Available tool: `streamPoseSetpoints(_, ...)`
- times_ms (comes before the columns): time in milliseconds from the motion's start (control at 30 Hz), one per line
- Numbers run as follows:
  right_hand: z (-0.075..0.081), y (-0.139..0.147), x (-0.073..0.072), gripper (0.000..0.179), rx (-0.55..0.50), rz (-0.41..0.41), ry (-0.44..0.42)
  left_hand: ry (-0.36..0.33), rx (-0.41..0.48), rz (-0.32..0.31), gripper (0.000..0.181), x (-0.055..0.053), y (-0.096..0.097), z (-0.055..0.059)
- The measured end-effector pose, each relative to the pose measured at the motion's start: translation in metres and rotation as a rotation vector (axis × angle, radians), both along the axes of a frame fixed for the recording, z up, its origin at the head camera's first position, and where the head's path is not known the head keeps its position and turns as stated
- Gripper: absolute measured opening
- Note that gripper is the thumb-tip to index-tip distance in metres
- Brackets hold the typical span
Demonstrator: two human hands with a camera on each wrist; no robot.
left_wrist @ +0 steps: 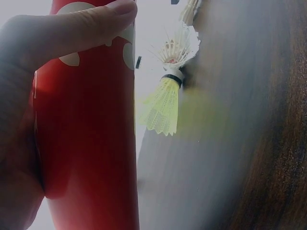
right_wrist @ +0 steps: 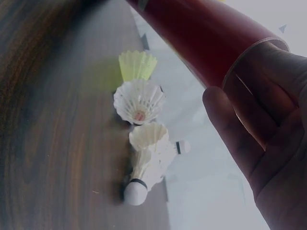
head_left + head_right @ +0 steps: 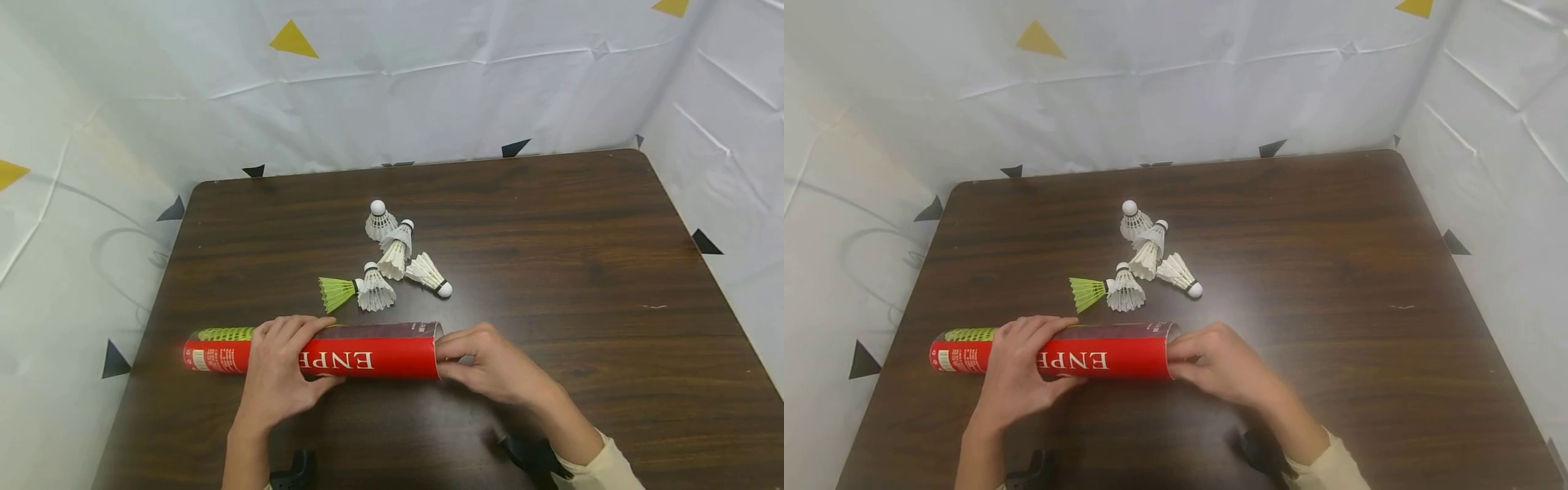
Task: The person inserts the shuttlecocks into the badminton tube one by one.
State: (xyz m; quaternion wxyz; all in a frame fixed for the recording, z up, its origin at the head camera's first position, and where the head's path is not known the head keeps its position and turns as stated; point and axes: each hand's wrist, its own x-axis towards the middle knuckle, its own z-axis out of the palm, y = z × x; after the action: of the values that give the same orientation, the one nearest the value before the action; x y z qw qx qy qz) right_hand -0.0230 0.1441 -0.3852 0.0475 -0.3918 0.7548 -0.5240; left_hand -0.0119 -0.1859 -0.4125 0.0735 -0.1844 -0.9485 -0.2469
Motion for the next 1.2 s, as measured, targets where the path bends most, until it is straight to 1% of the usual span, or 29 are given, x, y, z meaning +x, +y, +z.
streamPoseSetpoints(167,0.0,0.002,0.0,0.029,0.003,-0.003,0.001,0.001,-0.004,0.0,0.085,0.0,0.0,0.001)
streamPoseSetpoints(300,0.003,0.004,0.001,0.025,0.0,0.003,-0.006,0.006,-0.004,-0.001,0.085,-0.001,0.0,0.001)
streamPoseSetpoints(400,0.009,0.008,0.001,0.021,-0.008,0.003,-0.035,0.009,-0.007,-0.001,0.085,0.0,0.0,0.002)
streamPoseSetpoints(467,0.014,0.011,0.0,0.02,-0.022,-0.011,-0.065,0.009,-0.005,-0.003,0.085,-0.001,0.0,0.002)
streamPoseSetpoints(533,0.017,0.017,-0.003,0.02,-0.035,-0.053,-0.107,0.008,-0.004,-0.004,0.085,0.0,0.0,0.002)
streamPoseSetpoints(600,0.02,0.023,-0.008,0.02,-0.025,-0.125,-0.145,0.007,-0.001,-0.004,0.084,0.0,0.0,0.002)
streamPoseSetpoints(667,0.021,0.03,-0.014,0.02,0.01,-0.205,-0.171,0.005,0.0,-0.004,0.084,0.0,0.0,0.002)
streamPoseSetpoints(733,0.019,0.034,-0.022,0.02,0.069,-0.269,-0.182,0.003,-0.001,-0.003,0.084,0.0,0.001,0.001)
streamPoseSetpoints(767,0.018,0.036,-0.026,0.02,0.109,-0.295,-0.178,0.002,-0.001,-0.002,0.084,0.0,0.001,0.001)
streamPoseSetpoints(833,0.013,0.037,-0.034,0.021,0.185,-0.319,-0.164,0.001,-0.002,-0.001,0.084,0.0,0.001,0.001)
streamPoseSetpoints(933,0.002,0.035,-0.049,0.025,0.275,-0.325,-0.132,0.002,-0.003,0.001,0.084,0.0,0.0,0.001)
streamPoseSetpoints(1000,-0.005,0.032,-0.058,0.028,0.311,-0.32,-0.101,0.002,-0.003,0.002,0.084,0.0,0.0,0.001)
streamPoseSetpoints(1067,-0.012,0.029,-0.068,0.031,0.336,-0.319,-0.062,0.002,-0.002,0.001,0.084,0.0,0.0,0.001)
streamPoseSetpoints(1200,-0.023,0.021,-0.085,0.037,0.416,-0.314,0.046,-0.001,-0.002,0.0,0.083,0.0,0.0,0.0)
